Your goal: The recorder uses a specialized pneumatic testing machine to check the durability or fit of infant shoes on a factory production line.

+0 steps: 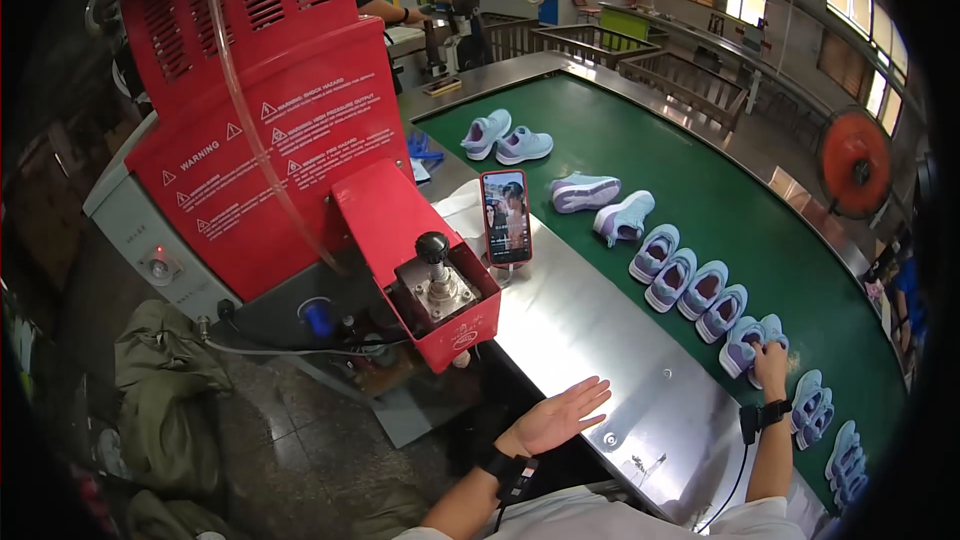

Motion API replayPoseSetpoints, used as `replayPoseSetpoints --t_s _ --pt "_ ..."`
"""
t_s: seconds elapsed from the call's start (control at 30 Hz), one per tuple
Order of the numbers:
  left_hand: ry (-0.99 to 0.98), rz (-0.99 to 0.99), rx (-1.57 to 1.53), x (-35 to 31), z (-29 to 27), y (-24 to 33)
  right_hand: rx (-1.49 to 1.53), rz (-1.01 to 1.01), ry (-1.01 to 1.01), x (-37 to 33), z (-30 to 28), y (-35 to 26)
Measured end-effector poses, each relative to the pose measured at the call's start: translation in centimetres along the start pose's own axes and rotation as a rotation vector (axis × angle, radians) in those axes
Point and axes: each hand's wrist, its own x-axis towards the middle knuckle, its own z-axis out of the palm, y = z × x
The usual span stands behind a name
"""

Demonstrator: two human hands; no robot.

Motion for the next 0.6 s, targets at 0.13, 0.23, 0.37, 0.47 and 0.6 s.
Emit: replayPoseSetpoints --t_s 0.13,0.23,0.37,0.47,0.6 --pt "0.003 0.000 0.005 0.2 0.5 -0.1 -0.245 -0.203 0.204 -1.2 -2.2 0.8" --pt "0.013 -0.019 0.007 0.2 0.5 -0.2 -0.264 -0.156 0.229 -2.4 -4.4 -0.2" --pt "-0.068 -0.005 0.000 0.0 -0.3 0.0 -0.188 0.115 -0.012 -2.7 -4.7 1.2" --pt "-0.066 -0.001 0.007 0.0 0.0 -0.2 -0.252 0.134 -0.126 -2.6 -5.8 2.4" --pt "-0.010 -0.018 0.020 0.2 0.5 -0.2 -0.143 0.227 -0.168 -3.1 -6.7 2.3"
